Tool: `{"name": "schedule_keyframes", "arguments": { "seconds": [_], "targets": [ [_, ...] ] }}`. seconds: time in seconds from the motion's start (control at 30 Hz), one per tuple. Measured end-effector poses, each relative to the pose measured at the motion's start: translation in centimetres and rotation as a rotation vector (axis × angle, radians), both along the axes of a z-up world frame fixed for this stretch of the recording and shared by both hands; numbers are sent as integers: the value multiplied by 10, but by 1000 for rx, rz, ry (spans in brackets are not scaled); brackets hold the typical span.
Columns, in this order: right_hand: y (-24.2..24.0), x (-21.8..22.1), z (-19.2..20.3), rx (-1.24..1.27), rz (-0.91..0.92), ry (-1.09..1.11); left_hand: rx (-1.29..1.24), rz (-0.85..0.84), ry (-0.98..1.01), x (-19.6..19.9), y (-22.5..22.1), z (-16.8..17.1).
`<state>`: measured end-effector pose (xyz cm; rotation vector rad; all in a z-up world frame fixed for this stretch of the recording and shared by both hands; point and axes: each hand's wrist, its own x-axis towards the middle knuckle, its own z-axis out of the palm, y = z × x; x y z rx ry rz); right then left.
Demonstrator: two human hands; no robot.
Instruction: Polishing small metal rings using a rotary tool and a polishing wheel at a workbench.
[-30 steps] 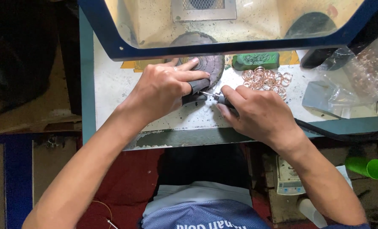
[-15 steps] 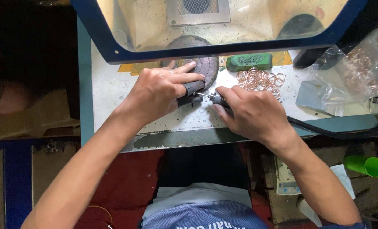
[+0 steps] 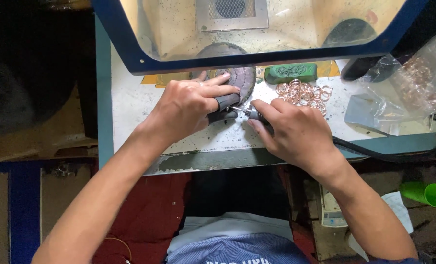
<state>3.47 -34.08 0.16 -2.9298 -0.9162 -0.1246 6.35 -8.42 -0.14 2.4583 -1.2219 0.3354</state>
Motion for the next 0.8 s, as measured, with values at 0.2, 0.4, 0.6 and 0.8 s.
{"name": "schedule_keyframes", "arguments": {
  "seconds": [0.2,0.4,0.6,0.8],
  "targets": [
    [-1,2,2,-16,14,37,18,4,11,1,0,-2],
    [-1,8,9,-3,13,214,5,0,12,1,0,-3],
    [-4,11,6,-21,68,181,4,-10,16,2,1,-4],
    [-6,14,7,5,123,158,1,-6,12,1,0,-3]
  ]
}}
